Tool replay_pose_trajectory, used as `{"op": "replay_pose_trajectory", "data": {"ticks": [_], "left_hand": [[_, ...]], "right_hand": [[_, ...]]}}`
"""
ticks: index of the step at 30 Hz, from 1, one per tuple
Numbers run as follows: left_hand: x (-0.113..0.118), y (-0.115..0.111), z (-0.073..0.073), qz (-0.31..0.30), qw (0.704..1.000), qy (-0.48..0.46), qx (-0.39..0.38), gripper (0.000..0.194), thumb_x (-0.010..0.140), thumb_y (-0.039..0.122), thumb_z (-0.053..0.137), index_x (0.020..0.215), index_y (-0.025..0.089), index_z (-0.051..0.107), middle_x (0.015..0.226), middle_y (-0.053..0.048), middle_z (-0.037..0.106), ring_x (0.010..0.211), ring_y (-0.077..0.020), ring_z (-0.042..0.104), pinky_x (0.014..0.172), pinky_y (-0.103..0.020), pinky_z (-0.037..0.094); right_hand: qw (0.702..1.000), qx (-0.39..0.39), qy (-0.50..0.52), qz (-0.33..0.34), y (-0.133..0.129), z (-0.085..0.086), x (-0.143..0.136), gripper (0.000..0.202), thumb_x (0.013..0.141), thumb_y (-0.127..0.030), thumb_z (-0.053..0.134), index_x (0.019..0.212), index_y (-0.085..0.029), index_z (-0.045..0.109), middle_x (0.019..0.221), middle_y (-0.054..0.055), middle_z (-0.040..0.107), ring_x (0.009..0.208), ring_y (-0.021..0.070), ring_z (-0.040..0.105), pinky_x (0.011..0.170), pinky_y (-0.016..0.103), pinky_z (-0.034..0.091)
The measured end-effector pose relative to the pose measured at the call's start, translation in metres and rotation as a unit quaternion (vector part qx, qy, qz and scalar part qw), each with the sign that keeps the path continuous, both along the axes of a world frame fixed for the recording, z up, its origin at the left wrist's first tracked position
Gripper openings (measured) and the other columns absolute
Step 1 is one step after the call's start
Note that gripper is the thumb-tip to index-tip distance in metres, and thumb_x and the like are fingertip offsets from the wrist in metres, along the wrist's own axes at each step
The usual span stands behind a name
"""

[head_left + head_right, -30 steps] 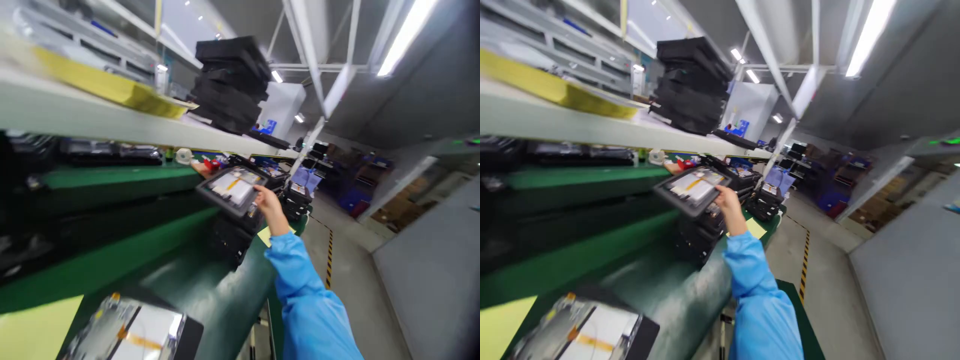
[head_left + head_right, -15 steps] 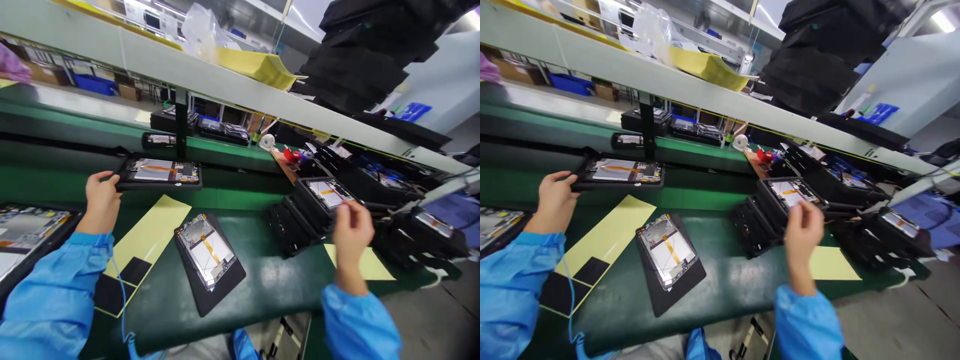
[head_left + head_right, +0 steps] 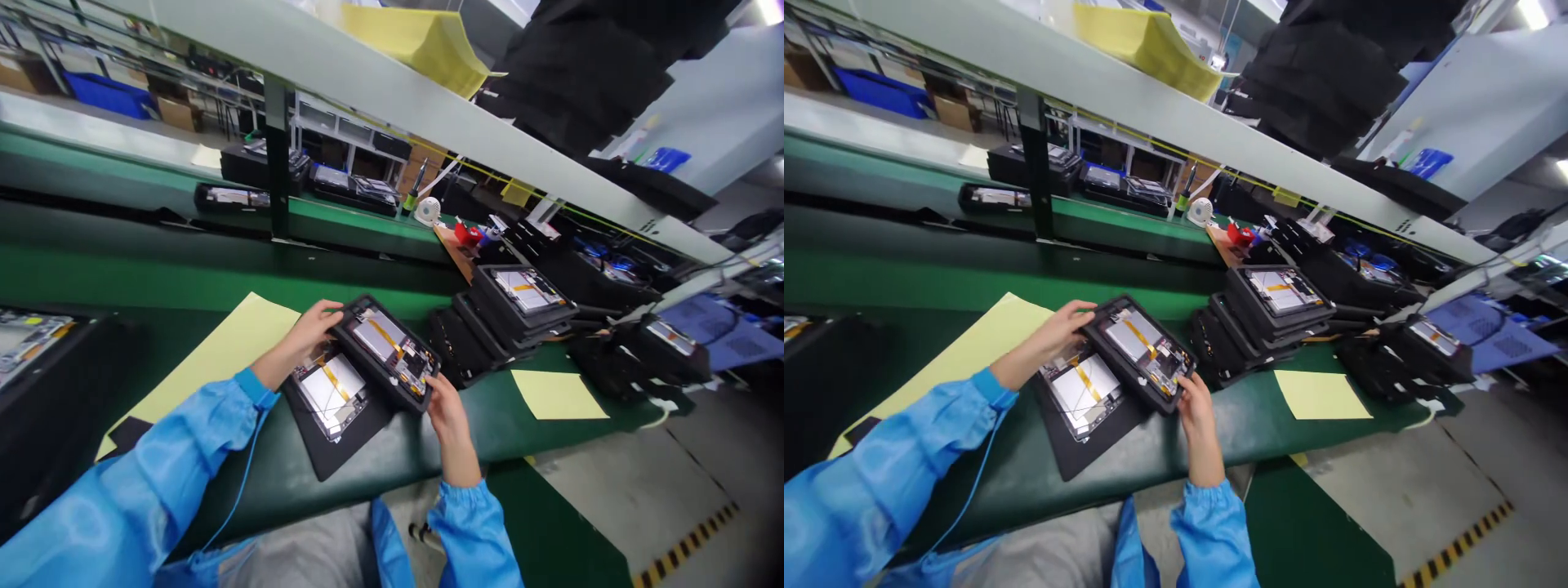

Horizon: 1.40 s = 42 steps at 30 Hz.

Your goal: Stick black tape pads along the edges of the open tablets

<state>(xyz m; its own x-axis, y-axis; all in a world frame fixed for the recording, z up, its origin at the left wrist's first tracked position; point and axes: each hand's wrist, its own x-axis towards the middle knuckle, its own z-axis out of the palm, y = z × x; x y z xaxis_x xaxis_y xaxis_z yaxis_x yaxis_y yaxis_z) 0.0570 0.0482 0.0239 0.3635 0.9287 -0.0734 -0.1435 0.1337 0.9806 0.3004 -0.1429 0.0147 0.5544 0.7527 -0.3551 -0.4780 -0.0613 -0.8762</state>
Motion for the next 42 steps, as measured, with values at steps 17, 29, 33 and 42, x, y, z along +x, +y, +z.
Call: {"op": "replay_pose_trajectory", "data": {"ticks": [17, 29, 33, 42], "left_hand": [[-0.228, -0.150, -0.111, 0.118, 0.716, 0.590, 0.354, 0.065, 0.100, 0.058, 0.038, 0.152, 0.019, 0.042, 0.148, -0.025, 0.057, 0.140, -0.0476, 0.052, 0.110, -0.067, 0.047], [-0.138, -0.206, -0.057, 0.029, 0.743, 0.413, 0.526, 0.041, 0.097, 0.012, 0.053, 0.136, 0.017, 0.063, 0.139, -0.011, 0.068, 0.132, -0.0235, 0.060, 0.113, -0.036, 0.050], [-0.088, -0.211, -0.071, -0.034, 0.725, 0.374, 0.578, 0.037, 0.101, 0.017, 0.049, 0.132, 0.018, 0.069, 0.137, -0.008, 0.070, 0.128, -0.0220, 0.063, 0.111, -0.036, 0.048], [-0.137, -0.174, -0.089, -0.051, 0.735, 0.317, 0.598, 0.055, 0.095, 0.017, 0.049, 0.146, 0.033, 0.061, 0.132, 0.003, 0.074, 0.116, -0.0202, 0.072, 0.107, -0.038, 0.056]], "right_hand": [[0.735, 0.098, -0.662, 0.107, -0.062, -0.027, -0.071, 0.037, 0.098, -0.024, 0.064, 0.134, -0.026, 0.064, 0.144, 0.013, 0.060, 0.137, 0.0295, 0.055, 0.114, 0.051, 0.047], [0.730, 0.084, -0.636, 0.236, -0.034, -0.048, -0.123, 0.010, 0.096, -0.025, 0.069, 0.106, -0.023, 0.073, 0.101, 0.007, 0.069, 0.096, 0.0227, 0.063, 0.085, 0.036, 0.051], [0.789, 0.047, -0.562, 0.244, -0.032, -0.036, -0.098, 0.010, 0.096, -0.025, 0.068, 0.105, -0.022, 0.068, 0.100, 0.005, 0.070, 0.094, 0.0192, 0.065, 0.085, 0.031, 0.052], [0.814, 0.028, -0.511, 0.273, -0.008, -0.007, -0.042, 0.016, 0.086, -0.030, 0.078, 0.100, -0.023, 0.077, 0.089, 0.002, 0.070, 0.085, 0.0184, 0.065, 0.084, 0.031, 0.051]]}}
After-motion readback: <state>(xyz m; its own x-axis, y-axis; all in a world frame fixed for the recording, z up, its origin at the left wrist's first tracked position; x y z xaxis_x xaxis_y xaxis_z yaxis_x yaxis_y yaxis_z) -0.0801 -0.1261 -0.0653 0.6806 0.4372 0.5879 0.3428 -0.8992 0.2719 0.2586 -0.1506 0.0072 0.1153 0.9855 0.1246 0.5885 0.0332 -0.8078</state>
